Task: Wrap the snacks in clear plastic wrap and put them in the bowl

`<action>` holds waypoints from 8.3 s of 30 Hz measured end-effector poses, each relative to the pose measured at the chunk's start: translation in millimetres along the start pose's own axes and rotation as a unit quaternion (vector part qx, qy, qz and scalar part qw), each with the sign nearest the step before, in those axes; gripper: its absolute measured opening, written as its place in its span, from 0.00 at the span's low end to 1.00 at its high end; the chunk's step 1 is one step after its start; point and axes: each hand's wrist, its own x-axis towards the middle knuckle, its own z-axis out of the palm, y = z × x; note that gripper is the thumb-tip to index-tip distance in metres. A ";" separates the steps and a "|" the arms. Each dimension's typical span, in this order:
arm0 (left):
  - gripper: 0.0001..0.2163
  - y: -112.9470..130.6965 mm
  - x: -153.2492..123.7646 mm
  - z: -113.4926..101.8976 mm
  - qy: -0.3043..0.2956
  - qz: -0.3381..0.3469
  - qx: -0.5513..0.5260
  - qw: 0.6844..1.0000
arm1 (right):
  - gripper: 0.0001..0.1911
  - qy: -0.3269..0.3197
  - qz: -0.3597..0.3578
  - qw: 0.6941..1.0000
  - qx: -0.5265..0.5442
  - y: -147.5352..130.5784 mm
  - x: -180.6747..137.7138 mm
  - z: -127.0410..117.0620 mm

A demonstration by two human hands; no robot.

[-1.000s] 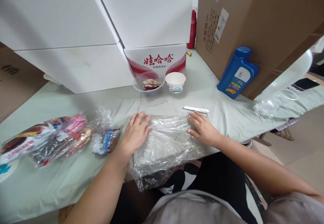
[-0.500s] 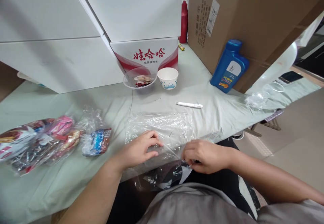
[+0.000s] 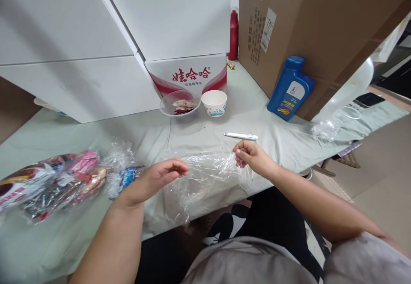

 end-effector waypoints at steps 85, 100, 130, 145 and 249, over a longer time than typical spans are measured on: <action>0.17 3.2 1.6 43.3 -0.057 0.019 0.393 0.918 | 0.15 -0.131 -0.278 0.815 -0.491 -12.9 -11.0 -17.5; 0.14 -7.2 -13.6 1.7 0.089 -0.049 0.463 0.881 | 0.50 -0.161 -0.254 0.750 -0.589 56.1 9.0 -32.3; 0.10 -0.9 -1.3 21.9 -0.019 -0.024 0.387 0.922 | 0.19 -0.094 -0.360 0.789 -0.489 56.1 -44.9 -41.1; 0.06 -10.3 6.5 1.6 0.058 -0.073 0.312 0.946 | 0.14 0.147 -0.115 0.894 -0.407 51.5 -25.2 -28.2; 0.15 -37.0 38.3 51.1 0.263 -0.006 0.477 0.839 | 0.13 -0.061 -0.388 0.750 -0.532 39.2 15.3 58.4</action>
